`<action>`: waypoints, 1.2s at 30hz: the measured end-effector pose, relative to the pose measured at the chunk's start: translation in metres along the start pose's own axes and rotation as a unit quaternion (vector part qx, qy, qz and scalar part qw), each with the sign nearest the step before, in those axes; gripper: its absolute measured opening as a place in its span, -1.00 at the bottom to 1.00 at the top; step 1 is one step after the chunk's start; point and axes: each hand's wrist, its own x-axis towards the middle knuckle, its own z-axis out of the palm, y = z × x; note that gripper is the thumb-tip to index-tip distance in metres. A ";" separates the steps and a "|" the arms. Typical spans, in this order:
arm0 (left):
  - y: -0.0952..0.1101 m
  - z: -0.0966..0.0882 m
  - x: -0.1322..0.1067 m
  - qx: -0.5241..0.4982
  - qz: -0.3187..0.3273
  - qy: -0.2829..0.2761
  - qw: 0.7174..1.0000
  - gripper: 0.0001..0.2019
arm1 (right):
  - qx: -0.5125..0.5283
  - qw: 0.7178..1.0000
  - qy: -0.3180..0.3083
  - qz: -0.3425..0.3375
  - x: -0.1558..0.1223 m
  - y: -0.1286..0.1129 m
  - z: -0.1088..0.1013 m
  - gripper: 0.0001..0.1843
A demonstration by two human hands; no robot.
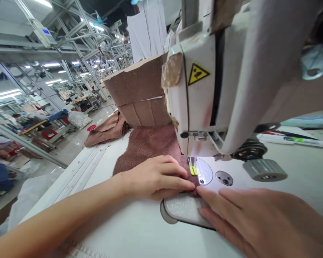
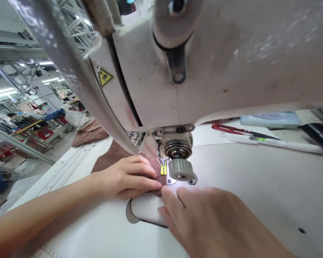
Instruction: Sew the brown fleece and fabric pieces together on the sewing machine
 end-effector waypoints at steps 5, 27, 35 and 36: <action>-0.021 0.003 0.003 0.012 -0.008 0.036 0.999 -0.78 | -0.004 1.000 -0.004 0.017 0.004 0.008 0.004 -0.63; 0.085 -0.015 -0.038 -0.145 -0.089 0.023 0.985 -0.79 | 0.000 0.996 -0.061 0.061 -0.008 0.010 0.006 -0.55; 0.110 -0.057 -0.108 0.100 -0.650 0.030 0.753 -0.77 | 0.036 0.985 -0.126 0.109 -0.015 0.011 0.007 -0.49; 0.103 -0.061 -0.115 0.100 -0.664 0.008 0.741 -0.77 | 0.040 0.984 -0.133 0.109 -0.015 0.012 0.006 -0.49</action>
